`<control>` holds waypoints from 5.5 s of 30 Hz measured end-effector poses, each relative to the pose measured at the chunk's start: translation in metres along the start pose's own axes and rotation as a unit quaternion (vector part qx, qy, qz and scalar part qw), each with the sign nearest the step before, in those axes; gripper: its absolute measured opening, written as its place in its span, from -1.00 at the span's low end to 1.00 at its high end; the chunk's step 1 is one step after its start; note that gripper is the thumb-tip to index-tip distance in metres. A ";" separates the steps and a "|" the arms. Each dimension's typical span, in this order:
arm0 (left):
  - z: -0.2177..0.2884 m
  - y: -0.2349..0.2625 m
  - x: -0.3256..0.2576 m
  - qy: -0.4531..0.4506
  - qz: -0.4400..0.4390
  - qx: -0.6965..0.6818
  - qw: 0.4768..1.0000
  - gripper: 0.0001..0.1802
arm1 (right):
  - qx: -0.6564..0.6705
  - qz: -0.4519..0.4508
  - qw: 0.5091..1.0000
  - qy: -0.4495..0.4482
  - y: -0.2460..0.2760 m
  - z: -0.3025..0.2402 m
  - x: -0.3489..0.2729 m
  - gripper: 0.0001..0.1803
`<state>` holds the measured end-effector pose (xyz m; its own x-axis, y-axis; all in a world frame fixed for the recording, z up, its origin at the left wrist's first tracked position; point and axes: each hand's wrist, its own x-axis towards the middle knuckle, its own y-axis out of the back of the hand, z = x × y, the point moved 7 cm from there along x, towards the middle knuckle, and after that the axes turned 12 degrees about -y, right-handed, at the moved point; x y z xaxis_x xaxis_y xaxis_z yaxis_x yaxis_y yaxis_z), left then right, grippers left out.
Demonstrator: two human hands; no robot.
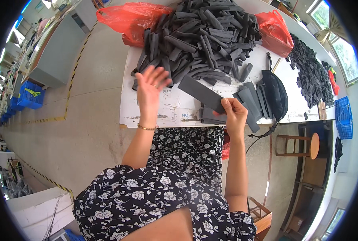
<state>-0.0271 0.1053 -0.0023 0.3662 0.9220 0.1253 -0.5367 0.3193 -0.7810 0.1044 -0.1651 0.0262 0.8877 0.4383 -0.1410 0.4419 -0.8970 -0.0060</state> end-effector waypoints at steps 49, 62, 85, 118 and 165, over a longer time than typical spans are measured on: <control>-0.069 -0.052 -0.092 0.152 -0.133 -0.026 0.979 -0.80 | 0.187 0.030 0.982 -0.019 -0.038 0.011 0.005 -0.82; -0.059 -0.049 -0.079 0.188 -0.166 -0.043 0.967 -0.32 | 0.319 0.032 0.946 -0.050 -0.017 0.021 0.026 -0.85; -0.154 -0.030 -0.090 0.052 -0.276 0.484 0.829 -0.77 | -0.259 0.209 0.940 -0.071 0.114 0.084 0.056 -0.68; -0.084 0.031 0.006 0.171 -0.066 0.112 0.977 -0.87 | -0.764 0.065 0.625 0.148 0.121 0.095 0.048 -0.88; -0.067 -0.042 -0.043 0.295 -0.046 0.050 0.953 -0.69 | -0.382 0.026 0.867 0.318 -0.047 -0.074 -0.015 -0.78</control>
<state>0.0309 0.0380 -0.0163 0.7633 0.6149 -0.1982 -0.5404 0.4394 -0.7176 0.0800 -0.1252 0.1022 0.6934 0.5586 0.4551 0.1391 -0.7235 0.6762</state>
